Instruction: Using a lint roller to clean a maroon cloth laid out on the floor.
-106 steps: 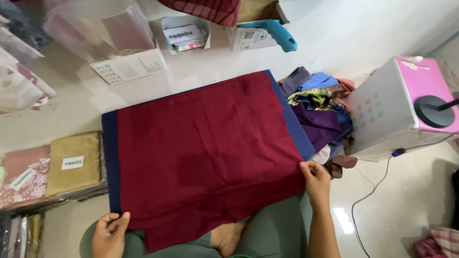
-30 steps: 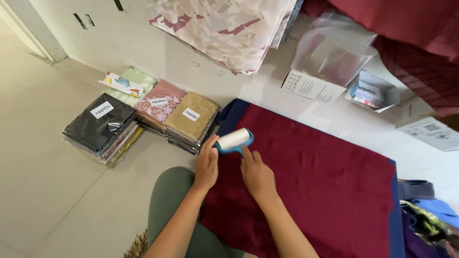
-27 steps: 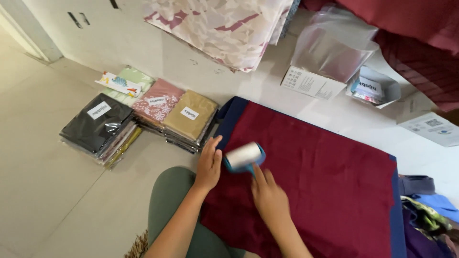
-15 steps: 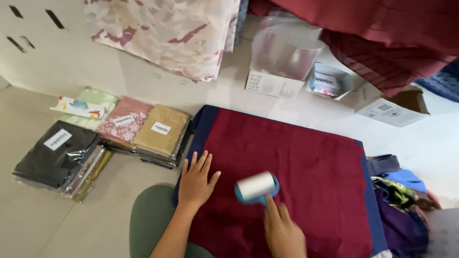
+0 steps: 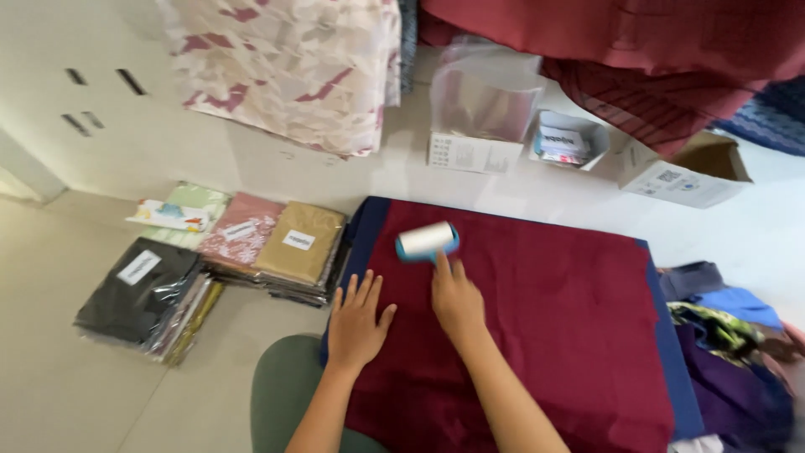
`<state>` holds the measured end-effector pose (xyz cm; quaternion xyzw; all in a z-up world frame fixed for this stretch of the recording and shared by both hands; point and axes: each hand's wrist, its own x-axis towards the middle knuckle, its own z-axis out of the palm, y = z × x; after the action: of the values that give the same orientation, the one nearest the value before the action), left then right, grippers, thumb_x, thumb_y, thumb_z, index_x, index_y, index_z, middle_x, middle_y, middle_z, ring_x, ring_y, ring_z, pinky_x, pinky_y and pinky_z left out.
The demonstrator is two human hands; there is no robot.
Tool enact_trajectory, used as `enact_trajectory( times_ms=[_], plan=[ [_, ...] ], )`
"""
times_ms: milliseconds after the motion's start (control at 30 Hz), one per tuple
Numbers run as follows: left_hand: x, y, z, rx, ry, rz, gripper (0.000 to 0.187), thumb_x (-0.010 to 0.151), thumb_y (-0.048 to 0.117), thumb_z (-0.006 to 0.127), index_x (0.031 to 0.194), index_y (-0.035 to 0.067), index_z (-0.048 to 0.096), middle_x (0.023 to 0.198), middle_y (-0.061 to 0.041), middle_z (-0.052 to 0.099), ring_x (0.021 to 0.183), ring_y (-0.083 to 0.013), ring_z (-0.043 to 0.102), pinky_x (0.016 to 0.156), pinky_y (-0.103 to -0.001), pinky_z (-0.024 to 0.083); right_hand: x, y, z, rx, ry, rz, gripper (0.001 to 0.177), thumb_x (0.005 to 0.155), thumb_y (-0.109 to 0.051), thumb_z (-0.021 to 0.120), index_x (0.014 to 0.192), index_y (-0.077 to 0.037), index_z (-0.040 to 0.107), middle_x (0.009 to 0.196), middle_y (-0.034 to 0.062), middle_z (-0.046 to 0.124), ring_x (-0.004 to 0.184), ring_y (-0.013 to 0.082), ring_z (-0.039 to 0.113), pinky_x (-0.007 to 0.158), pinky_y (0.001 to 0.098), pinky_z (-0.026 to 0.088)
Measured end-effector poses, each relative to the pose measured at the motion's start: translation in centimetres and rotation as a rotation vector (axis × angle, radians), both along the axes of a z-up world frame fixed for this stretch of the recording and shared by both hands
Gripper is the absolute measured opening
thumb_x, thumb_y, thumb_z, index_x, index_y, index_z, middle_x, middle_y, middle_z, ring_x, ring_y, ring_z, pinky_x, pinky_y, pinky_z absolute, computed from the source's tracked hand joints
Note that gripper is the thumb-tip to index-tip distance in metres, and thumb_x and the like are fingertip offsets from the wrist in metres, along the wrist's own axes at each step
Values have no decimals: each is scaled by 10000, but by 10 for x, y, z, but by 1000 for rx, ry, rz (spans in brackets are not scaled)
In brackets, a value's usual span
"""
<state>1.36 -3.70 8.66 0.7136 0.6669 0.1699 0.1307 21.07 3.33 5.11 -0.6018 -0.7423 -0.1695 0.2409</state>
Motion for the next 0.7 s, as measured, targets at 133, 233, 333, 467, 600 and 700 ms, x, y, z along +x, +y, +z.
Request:
enact_trajectory(
  times_ms=[133,233,333,467,600,700],
  plan=[
    [-7,17,-49,167,62,-50,672,1047,555,364,1588,157,375,1668,-39,331,1547,-307,244,1217,-530,188,61,-141,-3,-79,73,-79,515,968,-263,577,1479,-271,515,1067,49,634,441,314,609,352,459,455],
    [-6,19,-51,80,90,-43,699,1039,590,297,1613,191,310,1691,-28,267,1565,-296,183,1233,-531,143,97,-224,-33,-19,42,-187,579,925,-302,653,1486,-341,516,888,-68,570,409,220,500,321,380,360],
    [-7,18,-54,146,124,-35,697,1041,599,299,1605,191,338,1683,-29,297,1555,-306,225,1224,-539,180,113,-248,-44,91,329,-217,429,909,-124,640,1318,-241,691,663,-48,376,474,121,312,462,284,376],
    [-7,16,-50,172,121,-35,702,1045,602,284,1611,188,323,1685,-37,289,1559,-305,217,1230,-532,174,111,-185,-3,-109,-8,-356,531,929,-330,613,1454,-350,538,1156,-93,588,605,246,611,361,414,473],
    [-8,16,-41,50,112,-52,764,1028,662,178,1633,200,245,1707,-22,204,1577,-287,132,1251,-523,104,85,-56,4,-24,71,-282,493,964,-240,566,1453,-215,512,1043,66,590,574,339,666,397,466,499],
    [-8,16,-40,51,92,-53,734,1038,625,227,1626,187,267,1702,-30,227,1577,-287,144,1253,-515,110,79,33,2,-117,157,-240,494,1008,-262,514,1489,-158,466,1052,164,576,644,457,674,483,578,528]
  ],
)
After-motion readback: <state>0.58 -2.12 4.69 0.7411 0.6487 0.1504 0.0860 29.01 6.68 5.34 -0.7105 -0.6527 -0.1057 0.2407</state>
